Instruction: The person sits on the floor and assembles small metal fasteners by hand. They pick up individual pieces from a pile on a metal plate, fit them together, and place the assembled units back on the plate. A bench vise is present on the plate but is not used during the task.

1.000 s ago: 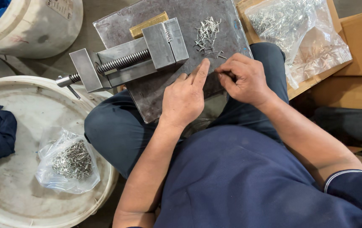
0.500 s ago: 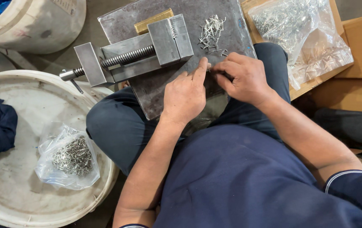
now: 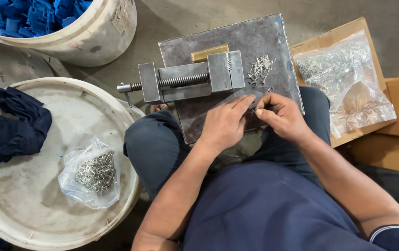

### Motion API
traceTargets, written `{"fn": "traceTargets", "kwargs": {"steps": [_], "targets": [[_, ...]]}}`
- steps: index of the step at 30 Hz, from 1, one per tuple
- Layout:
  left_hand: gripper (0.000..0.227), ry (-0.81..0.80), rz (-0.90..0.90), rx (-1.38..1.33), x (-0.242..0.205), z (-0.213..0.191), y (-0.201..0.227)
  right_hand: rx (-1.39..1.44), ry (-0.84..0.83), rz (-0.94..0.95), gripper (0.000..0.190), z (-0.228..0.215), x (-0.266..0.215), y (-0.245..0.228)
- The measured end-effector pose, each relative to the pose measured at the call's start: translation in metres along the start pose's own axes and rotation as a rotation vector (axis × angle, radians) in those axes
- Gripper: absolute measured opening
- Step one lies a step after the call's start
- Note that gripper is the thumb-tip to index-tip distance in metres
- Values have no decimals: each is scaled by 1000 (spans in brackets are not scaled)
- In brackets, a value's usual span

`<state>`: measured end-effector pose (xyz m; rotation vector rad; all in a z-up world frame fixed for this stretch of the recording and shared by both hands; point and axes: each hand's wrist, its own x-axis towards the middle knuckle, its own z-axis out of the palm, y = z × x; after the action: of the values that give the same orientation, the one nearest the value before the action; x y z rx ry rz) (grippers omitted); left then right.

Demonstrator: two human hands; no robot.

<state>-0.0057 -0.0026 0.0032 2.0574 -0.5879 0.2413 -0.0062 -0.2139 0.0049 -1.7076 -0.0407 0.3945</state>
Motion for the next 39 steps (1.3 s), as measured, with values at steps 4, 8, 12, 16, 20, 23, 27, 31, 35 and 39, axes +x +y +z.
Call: {"fn": "traceTargets", "kwargs": {"steps": [4, 8, 12, 16, 20, 23, 27, 31, 35, 39], "targets": [[27, -30, -85, -80, 0, -1, -1, 369, -10, 102, 6, 6, 0, 8], [15, -62, -118, -111, -3, 0, -3, 407, 15, 114, 8, 10, 2, 3], [6, -108, -138, -75, -4, 0, -8, -60, 69, -122, 17, 12, -1, -10], [8, -133, -125, -27, -4, 0, -9, -494, 85, -409, 12, 11, 0, -25], [17, -54, -182, -129, -1, -1, -8, -627, 196, -493, 11, 13, 9, -43], [26, -66, -238, -164, 1, -5, -8, -621, 259, -550, 9, 14, 24, -60], [27, -96, -242, -149, 4, -7, -5, -635, 230, -614, 8, 20, 51, -80], [26, -121, -277, -146, 3, -6, -7, -655, 182, -609, 8, 27, 65, -90], [27, -105, -252, -120, 4, -5, -8, -693, 180, -608, 7, 28, 67, -90], [27, -140, -263, -103, 5, -5, -7, -688, 180, -613, 7, 28, 68, -90]]}}
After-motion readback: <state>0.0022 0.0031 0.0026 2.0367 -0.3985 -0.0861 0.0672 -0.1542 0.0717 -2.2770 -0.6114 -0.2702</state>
